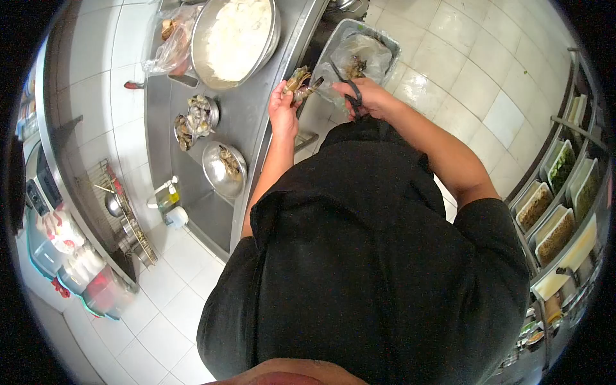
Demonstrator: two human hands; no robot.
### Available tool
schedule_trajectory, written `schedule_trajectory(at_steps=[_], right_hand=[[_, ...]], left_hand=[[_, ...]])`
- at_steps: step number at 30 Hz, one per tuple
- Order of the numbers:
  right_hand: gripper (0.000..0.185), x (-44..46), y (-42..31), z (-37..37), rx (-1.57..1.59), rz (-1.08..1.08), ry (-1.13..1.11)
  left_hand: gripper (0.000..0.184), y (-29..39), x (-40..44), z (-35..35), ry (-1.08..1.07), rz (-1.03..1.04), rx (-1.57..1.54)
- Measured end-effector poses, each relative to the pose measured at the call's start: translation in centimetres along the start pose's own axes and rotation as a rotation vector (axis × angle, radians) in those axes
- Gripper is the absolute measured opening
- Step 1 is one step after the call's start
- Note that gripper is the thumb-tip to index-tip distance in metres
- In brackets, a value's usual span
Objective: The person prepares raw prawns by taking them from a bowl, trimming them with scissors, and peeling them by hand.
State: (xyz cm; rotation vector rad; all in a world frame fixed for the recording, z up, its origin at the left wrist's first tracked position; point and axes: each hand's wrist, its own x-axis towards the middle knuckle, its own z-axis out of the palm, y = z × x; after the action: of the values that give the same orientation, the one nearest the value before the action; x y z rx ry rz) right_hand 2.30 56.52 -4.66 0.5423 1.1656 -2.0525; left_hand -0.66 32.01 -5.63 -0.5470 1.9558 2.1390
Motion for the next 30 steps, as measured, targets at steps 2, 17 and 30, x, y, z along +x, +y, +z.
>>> schedule_trajectory(at_steps=[2, 17, 30], right_hand=[[0.042, -0.8, -0.5, -0.2, -0.073, -0.020, 0.035], [0.037, 2.6, 4.1, -5.9, -0.445, -0.157, 0.226], [0.031, 4.9, 5.8, -4.8, -0.608, -0.062, 0.312]], left_hand=[[0.036, 0.4, -0.3, -0.1, 0.020, -0.011, -0.025], [0.033, 3.3, -2.1, -6.4, 0.199, 0.048, -0.195], [0.033, 10.6, -3.1, -28.0, 0.601, 0.374, -0.354]])
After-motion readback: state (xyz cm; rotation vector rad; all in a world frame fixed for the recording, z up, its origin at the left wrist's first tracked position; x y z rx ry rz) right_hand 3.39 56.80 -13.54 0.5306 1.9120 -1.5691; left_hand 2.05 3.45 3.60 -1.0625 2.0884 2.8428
